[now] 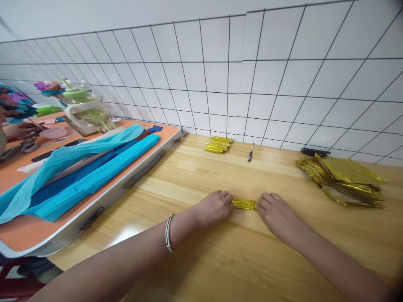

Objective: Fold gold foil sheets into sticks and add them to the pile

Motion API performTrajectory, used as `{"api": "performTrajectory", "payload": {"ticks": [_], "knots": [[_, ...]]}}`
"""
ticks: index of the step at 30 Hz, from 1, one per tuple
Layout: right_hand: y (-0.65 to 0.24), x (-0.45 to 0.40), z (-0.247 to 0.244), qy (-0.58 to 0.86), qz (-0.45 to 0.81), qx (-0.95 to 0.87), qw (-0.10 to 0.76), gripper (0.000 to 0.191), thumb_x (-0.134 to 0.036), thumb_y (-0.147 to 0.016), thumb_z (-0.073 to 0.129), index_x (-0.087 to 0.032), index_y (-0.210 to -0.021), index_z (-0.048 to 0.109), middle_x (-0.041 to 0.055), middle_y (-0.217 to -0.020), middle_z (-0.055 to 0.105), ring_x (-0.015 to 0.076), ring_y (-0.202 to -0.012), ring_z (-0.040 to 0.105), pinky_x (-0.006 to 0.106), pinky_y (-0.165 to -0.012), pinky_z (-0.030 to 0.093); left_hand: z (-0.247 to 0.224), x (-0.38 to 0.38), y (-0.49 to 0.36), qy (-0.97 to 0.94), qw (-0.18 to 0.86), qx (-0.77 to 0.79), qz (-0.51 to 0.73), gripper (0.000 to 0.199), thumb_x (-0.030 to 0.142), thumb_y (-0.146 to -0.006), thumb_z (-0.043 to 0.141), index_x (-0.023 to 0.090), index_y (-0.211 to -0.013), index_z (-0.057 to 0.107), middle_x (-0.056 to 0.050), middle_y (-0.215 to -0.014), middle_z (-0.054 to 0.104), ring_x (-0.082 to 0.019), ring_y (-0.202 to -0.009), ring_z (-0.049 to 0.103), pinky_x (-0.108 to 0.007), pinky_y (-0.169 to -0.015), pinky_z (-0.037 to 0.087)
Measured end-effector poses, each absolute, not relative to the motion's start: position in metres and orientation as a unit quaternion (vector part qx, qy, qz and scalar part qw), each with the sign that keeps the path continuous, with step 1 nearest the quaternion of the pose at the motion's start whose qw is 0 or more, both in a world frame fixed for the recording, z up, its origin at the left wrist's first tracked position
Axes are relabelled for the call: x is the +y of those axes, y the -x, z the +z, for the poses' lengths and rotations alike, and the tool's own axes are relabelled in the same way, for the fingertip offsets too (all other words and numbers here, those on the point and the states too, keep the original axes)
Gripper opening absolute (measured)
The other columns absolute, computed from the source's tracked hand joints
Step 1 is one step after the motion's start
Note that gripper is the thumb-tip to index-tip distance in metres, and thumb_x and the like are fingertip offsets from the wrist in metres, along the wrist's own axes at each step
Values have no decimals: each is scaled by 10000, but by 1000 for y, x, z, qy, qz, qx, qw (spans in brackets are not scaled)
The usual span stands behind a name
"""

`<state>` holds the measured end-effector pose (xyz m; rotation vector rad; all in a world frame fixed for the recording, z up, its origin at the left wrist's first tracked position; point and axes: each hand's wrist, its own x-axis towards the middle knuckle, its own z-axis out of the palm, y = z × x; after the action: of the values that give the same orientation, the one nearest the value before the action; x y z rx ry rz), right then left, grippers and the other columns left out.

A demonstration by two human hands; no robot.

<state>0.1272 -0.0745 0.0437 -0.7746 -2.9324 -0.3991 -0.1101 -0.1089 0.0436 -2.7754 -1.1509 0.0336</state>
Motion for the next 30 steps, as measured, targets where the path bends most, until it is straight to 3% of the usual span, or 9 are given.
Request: {"api": "performTrajectory", "payload": {"ticks": [9, 18, 23, 30], "knots": [[-138, -78, 22, 271, -132, -950, 83, 223, -67, -862, 436, -125, -977, 618, 100, -861, 596, 218, -864, 495, 363, -747, 397, 24, -116, 112, 877, 47, -470, -83, 177, 195, -918, 380, 174, -850, 543, -49, -851, 541, -176, -790, 469, -308, -702, 374], [-131, -76, 26, 295, -101, -945, 104, 161, -130, -862, 470, -158, -800, 616, 71, -761, 572, 193, -781, 490, 333, -722, 385, 29, -107, 87, 910, 34, -404, -85, 164, 183, -908, 414, 160, -1028, 523, -50, -868, 538, -182, -810, 456, -313, -711, 381], [-122, -77, 32, 322, -96, -937, 92, 135, -197, -862, 487, -182, -844, 619, 70, -757, 567, 216, -801, 490, 348, -729, 373, 26, -103, 84, 897, -4, -428, -107, 129, 170, -898, 428, 160, -946, 548, -52, -859, 538, -175, -798, 458, -293, -728, 403], [-119, -65, 29, 407, 63, -902, 128, 139, -256, -871, 494, -218, -820, 618, 45, -807, 568, 198, -829, 497, 306, -715, 374, 11, -96, 88, 850, -67, -496, -167, 152, 189, -899, 429, 182, -949, 572, -43, -815, 548, -167, -816, 504, -274, -747, 419]]}}
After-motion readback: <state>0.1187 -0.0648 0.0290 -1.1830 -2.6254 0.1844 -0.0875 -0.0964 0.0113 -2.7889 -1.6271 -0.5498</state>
